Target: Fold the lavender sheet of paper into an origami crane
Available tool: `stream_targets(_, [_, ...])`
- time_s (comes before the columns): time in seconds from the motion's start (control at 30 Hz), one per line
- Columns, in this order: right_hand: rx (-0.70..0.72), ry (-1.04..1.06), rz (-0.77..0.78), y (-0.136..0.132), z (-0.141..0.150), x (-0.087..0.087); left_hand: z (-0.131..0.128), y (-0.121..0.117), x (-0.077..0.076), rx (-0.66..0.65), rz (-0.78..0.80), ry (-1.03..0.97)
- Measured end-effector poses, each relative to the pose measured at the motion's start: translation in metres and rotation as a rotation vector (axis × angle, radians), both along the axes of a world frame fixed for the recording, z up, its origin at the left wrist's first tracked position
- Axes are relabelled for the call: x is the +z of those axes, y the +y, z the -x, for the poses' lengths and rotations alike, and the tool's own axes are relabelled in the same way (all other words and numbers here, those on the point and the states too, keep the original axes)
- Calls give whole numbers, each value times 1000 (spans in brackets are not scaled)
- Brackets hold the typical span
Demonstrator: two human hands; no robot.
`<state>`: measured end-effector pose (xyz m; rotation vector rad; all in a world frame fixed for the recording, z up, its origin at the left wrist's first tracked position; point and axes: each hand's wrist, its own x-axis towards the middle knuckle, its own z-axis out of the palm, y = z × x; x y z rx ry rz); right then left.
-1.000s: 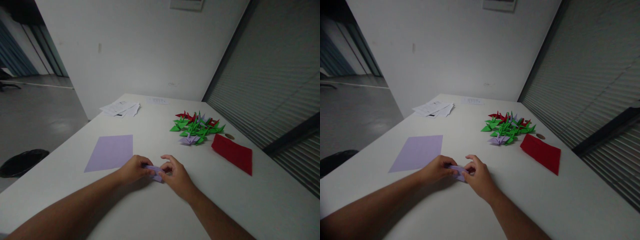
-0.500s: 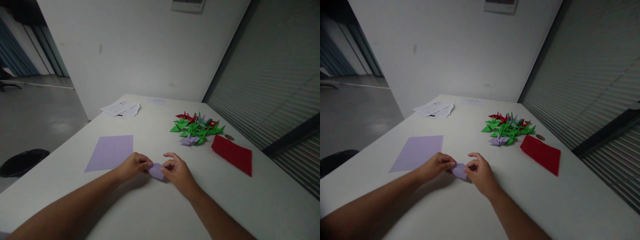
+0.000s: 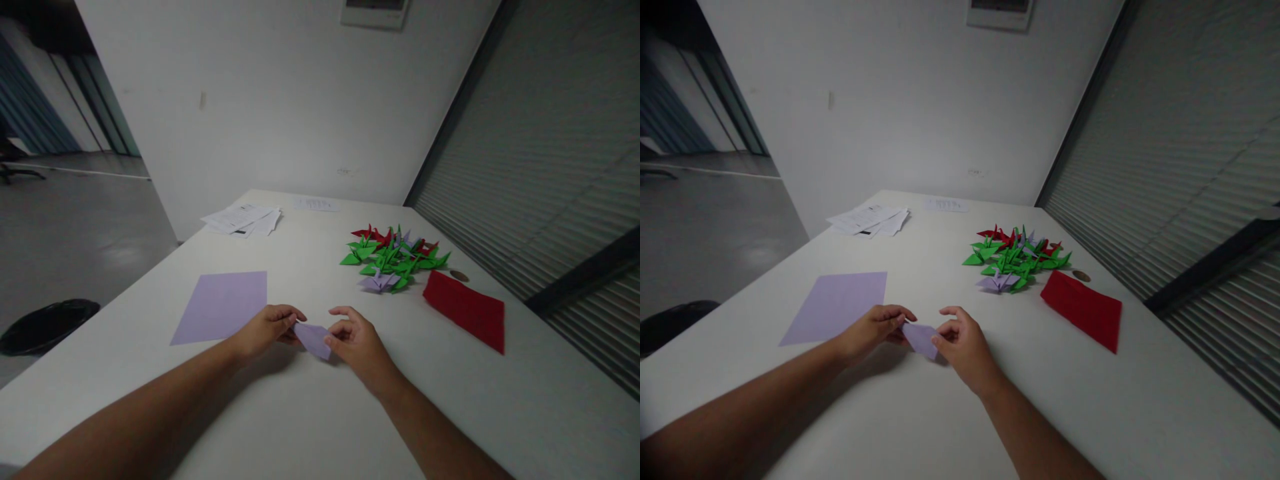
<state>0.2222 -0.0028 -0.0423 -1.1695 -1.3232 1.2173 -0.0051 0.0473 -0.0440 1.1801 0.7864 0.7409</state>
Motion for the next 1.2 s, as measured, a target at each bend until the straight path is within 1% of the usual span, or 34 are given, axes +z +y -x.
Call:
stream_targets(0.07, [-16, 20, 17, 0, 0, 1, 0, 1, 1, 65, 57, -59])
stream_targets(0.13, [-41, 49, 35, 1, 0, 2, -1, 0, 3, 90, 101, -125])
stream_targets(0.23, [-71, 88, 50, 1, 2, 1, -5, -5, 5, 48, 113, -187])
stream_targets(0.33, [-97, 109, 41, 0, 7, -3, -14, -13, 2, -71, 51, -156])
stream_targets(0.37, [-108, 113, 31, -1, 9, -4, -18, -16, 1, -82, 29, -150])
stream_targets(0.47, [-129, 112, -4, -3, 15, -6, -27, -22, -4, -49, -90, -94])
stream_targets(0.53, [-126, 67, -42, -5, 18, -6, -29, -23, -6, 17, -160, -25])
stream_targets(0.6, [-100, -6, -82, -7, 20, -5, -28, -22, -6, 90, -194, 13])
stream_targets(0.7, [-40, -90, -107, -9, 21, -5, -23, -20, -6, 132, -206, -1])
stream_targets(0.83, [-1, -90, -107, -10, 19, -6, -20, -20, -3, 98, -220, -6])
stream_targets(0.93, [-16, -76, -91, -9, 17, -7, -21, -21, -2, 84, -224, 8])
stream_targets(1.03, [-48, -93, -98, -8, 16, -8, -23, -22, -3, 82, -217, -31])
stream_targets(1.2, [-57, -52, -88, -5, 14, -11, -24, -21, -4, 117, -194, -77])
